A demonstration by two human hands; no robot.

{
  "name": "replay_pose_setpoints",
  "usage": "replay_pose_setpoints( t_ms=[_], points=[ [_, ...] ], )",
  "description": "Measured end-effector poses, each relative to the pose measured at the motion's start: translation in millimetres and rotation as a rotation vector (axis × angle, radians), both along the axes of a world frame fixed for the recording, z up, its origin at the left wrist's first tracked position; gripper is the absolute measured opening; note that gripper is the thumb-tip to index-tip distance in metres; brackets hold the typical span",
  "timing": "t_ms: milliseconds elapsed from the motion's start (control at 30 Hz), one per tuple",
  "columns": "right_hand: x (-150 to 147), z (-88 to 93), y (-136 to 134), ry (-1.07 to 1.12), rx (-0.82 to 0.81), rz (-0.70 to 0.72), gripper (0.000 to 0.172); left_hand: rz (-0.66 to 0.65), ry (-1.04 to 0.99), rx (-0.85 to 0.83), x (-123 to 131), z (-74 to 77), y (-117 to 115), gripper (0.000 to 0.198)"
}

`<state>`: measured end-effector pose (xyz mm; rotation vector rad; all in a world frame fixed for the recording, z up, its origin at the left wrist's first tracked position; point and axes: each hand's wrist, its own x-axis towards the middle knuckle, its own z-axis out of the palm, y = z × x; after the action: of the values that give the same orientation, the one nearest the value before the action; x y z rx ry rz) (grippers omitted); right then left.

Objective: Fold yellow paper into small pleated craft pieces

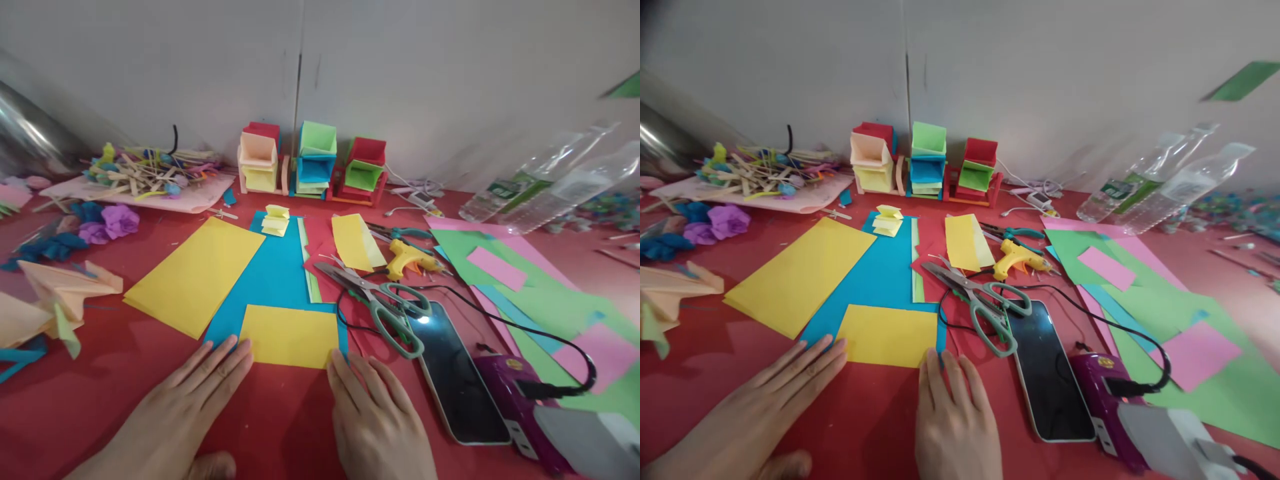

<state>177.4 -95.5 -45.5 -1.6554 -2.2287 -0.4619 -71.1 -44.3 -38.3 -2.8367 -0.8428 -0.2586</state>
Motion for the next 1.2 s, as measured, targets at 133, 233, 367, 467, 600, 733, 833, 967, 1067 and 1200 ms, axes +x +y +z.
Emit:
replay_pose_setpoints(
  t_ms=[133,233,367,467,600,733,833,967,1067,1200],
  points=[
    [-40,2.5,14,0.000,-0.007,0.130,0.031,0.026,-0.022,-0.032,3,1.0,-2,0.092],
    [-54,-0.3,15,0.026,-0.049,0.265,0.033,0.000,-0.015,0.009,2,-0.8,-2,0.095],
    [-30,-2.9,-3,0.069,-0.048,0.139,0.032,0.020,-0.022,0.057,-7,-4.9,-5,0.089],
    [-4,2.9,-14,0.033,-0.017,0.112,0.032,0.053,-0.045,0.050,-15,-7.6,-10,0.085],
    [5,26.5,8,0.129,-0.266,0.064,0.023,0.139,-0.061,-0.017,-7,2.4,-5,0.070],
    [-4,53.5,61,0.109,-0.479,-0.028,0.021,0.399,-0.404,-0.057,34,40.0,17,0.056],
    [-7,60.2,91,0.074,-0.540,-0.024,0.039,0.361,-0.578,-0.197,70,68.9,41,0.029],
    [-2,53.2,104,0.072,-0.663,-0.063,0.050,0.300,-0.673,-0.617,91,75.7,74,0.029],
    [6,46.8,102,0.147,-0.702,-0.074,0.047,0.285,-0.741,-0.678,85,53.9,90,0.025],
    [15,42.0,99,0.354,-0.686,-0.033,0.028,0.345,-0.944,-0.716,65,15.4,99,0.032]
  ],
)
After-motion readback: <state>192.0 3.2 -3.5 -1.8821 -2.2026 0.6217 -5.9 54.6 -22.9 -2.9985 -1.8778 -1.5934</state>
